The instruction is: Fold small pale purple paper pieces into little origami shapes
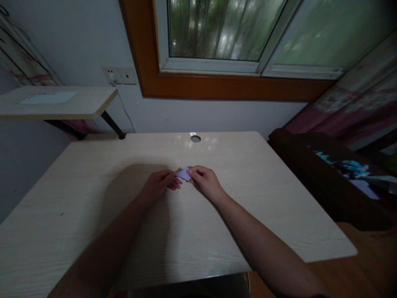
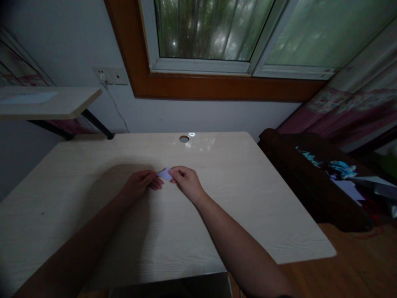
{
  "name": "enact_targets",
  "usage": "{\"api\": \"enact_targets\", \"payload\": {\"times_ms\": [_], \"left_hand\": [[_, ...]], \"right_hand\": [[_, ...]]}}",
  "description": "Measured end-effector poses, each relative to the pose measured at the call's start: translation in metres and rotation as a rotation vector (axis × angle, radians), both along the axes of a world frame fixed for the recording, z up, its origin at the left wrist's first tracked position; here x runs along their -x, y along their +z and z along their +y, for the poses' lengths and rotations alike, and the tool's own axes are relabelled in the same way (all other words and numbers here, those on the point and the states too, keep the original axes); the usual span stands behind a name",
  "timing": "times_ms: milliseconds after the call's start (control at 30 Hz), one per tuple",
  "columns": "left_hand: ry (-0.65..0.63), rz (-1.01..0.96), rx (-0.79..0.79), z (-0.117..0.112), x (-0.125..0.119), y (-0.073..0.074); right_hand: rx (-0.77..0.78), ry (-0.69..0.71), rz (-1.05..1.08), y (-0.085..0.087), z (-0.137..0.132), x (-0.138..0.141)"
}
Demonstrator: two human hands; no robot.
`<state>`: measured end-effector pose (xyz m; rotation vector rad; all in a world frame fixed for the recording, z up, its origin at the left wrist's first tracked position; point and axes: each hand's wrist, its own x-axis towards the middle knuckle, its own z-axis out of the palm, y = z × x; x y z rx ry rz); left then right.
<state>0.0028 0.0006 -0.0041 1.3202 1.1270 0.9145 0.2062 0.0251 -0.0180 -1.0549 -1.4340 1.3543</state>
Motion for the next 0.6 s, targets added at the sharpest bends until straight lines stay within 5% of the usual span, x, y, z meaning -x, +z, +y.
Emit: {"api": "enact_targets", "payload": {"times_ms": [233,600], "left_hand": [[0.064,-0.091,-0.009,-0.0003,-0.0035,0.0007],[-0.002,0.149,-0.074,-0.0009,-0.0046,-0.0040]], "right_hand": [[-0.061,0.021,-0.050,0.0001,-0.0011,0.0005],[-0.285,0.106,-0.254,0.0080,-0.0082,0.0018]]}}
